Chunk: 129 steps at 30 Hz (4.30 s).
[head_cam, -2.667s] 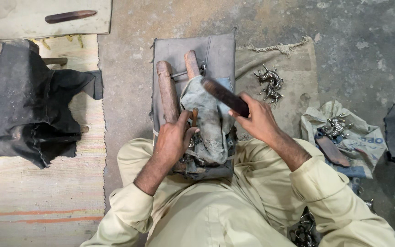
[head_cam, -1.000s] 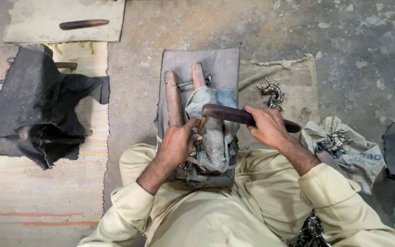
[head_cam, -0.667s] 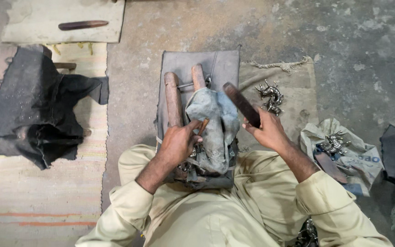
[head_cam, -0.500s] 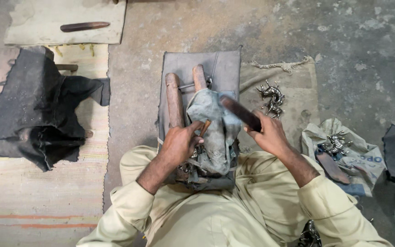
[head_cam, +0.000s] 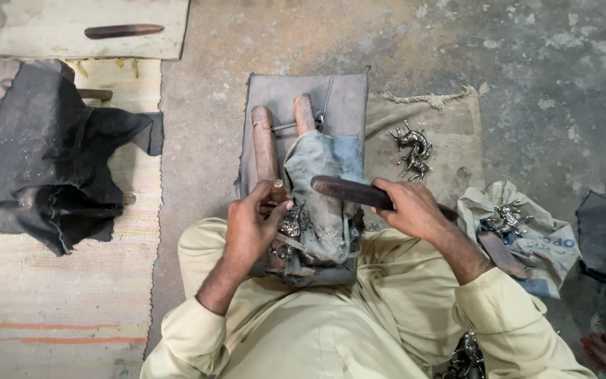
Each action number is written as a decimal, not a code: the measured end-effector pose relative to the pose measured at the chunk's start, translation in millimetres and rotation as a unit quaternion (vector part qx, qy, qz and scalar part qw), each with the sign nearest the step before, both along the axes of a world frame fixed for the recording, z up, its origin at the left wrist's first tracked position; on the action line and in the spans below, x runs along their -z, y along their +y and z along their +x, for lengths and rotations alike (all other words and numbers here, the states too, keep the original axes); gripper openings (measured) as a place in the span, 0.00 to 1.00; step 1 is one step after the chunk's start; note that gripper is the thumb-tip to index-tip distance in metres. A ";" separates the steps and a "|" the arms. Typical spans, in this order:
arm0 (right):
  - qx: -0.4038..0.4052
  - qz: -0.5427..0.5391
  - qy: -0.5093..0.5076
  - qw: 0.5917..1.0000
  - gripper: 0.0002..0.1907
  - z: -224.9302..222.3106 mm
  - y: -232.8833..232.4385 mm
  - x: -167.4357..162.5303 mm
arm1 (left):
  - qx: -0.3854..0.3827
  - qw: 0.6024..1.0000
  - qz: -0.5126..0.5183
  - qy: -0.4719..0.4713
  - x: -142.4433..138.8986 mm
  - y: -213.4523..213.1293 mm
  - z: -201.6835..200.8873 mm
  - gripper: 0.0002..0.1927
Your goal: The person sits on the floor and uses a hammer to strike small metal pieces clamped in a wooden vise. They repeatedly adjust the metal pieces and strike them with the hammer, working on multiple items in sequence.
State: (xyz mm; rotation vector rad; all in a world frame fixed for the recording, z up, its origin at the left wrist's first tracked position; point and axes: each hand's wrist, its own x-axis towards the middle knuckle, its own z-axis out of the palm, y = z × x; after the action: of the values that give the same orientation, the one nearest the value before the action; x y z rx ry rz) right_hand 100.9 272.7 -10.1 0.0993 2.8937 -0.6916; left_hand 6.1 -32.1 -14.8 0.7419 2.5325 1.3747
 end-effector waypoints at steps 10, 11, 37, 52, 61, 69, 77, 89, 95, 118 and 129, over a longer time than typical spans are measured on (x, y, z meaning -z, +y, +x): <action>-0.019 -0.079 0.044 0.996 0.19 -19.8 -27.4 -28.7 | -0.118 0.986 0.049 0.102 11.2 6.2 47.6 0.18; -0.032 -0.058 0.080 0.995 0.19 -22.2 -29.0 -30.3 | -0.120 0.987 0.039 0.104 12.5 5.7 47.8 0.19; -0.159 0.174 0.184 0.954 0.19 -60.4 -42.4 -106.6 | -0.110 0.980 0.043 0.161 15.9 15.0 46.1 0.15; -0.163 0.173 0.161 0.958 0.25 -60.9 -36.8 -104.2 | -0.111 0.987 -0.008 0.114 25.4 16.8 45.4 0.14; -0.115 0.133 0.170 0.970 0.21 -56.1 -37.2 -100.1 | -0.076 0.991 -0.016 0.111 32.1 13.1 41.4 0.14; -0.044 0.034 0.145 0.988 0.18 -51.5 -29.3 -86.9 | -0.062 0.985 0.023 0.157 26.7 12.5 42.3 0.15; -0.102 0.141 0.185 0.967 0.18 -47.5 -28.0 -83.8 | -0.055 0.985 0.032 0.158 28.5 10.6 41.6 0.15; -0.058 0.070 0.196 0.976 0.21 -39.3 -22.7 -81.4 | -0.006 0.989 -0.003 0.150 40.3 6.9 36.9 0.15; -0.053 0.083 0.188 0.977 0.22 -30.5 -20.7 -79.0 | 0.011 0.989 -0.012 0.148 37.9 6.6 34.8 0.17; -0.041 0.040 0.300 0.952 0.19 -16.7 -40.6 -68.1 | -0.050 0.984 0.022 0.172 42.6 2.9 42.0 0.14; 0.013 -0.004 0.249 0.968 0.18 -17.5 -34.2 -85.0 | -0.046 0.982 0.018 0.181 36.5 5.1 39.6 0.19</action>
State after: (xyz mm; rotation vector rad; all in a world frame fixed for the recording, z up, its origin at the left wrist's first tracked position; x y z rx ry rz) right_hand 83.4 238.5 74.9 -0.0475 3.3690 -0.8346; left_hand 45.8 -27.1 -51.2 0.9725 2.8544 1.4290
